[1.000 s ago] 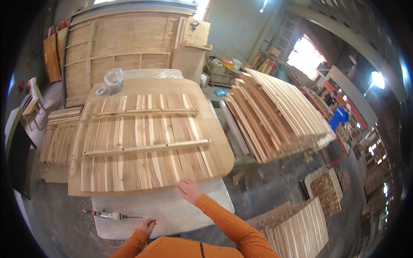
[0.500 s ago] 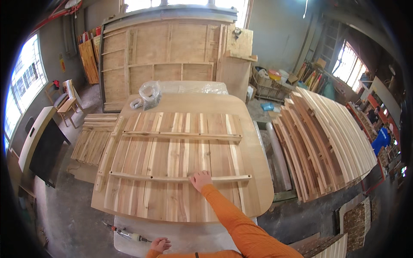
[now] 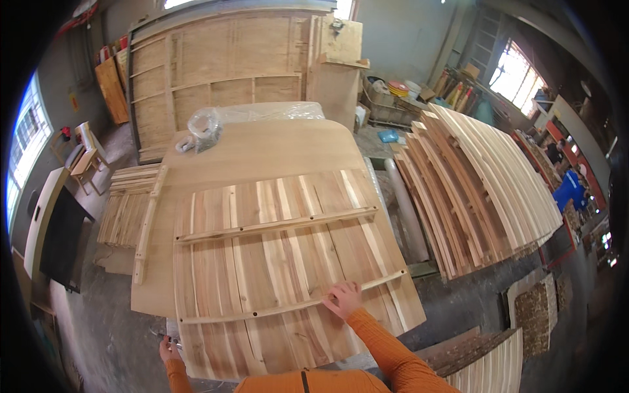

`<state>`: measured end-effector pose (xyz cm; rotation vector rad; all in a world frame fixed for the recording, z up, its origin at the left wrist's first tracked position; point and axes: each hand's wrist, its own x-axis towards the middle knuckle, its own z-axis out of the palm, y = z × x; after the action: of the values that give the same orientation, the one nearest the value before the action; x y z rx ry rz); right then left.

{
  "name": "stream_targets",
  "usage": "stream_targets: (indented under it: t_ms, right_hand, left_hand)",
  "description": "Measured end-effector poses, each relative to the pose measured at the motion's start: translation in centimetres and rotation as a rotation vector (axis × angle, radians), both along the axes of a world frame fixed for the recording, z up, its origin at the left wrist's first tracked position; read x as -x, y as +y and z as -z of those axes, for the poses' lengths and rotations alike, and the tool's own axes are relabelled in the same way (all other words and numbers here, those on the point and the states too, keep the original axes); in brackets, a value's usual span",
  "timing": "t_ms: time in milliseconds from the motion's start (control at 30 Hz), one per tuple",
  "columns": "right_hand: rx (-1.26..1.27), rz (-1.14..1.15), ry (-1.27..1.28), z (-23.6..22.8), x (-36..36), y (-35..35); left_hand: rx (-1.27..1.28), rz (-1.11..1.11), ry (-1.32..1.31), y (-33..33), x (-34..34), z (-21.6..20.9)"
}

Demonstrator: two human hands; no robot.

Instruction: The person uses a pneumatic nail gun to fasten wooden slats onto a large wooden panel. They repeatedly pick up nails, position them, and drive them into the wood. The person also lifts and moves the assembled panel within the workshop.

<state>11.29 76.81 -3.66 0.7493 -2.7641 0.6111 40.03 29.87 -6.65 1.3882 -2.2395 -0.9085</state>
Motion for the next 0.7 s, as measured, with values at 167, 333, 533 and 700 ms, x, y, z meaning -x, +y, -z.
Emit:
stream_targets:
  t_ms: [167,333,533,700]
  right_hand:
    - [0.505,0.877,0.191,3.5,-6.4,11.7]
    - [1.572,1.385,-0.394,4.2,-12.9,18.5]
    - [2.313,0.787,-0.716,8.8,-10.8,16.3]
    - [2.318,0.813,-0.650,5.8,-10.6,14.1]
  left_hand:
    - [-0.175,0.218,-0.223,1.2,4.3,0.3]
    - [-0.045,0.264,-0.475,1.8,4.8,-0.8]
    - [-0.046,0.283,-0.375,1.7,8.5,-1.4]
    - [-0.035,0.253,-0.298,0.1,8.4,-1.6]
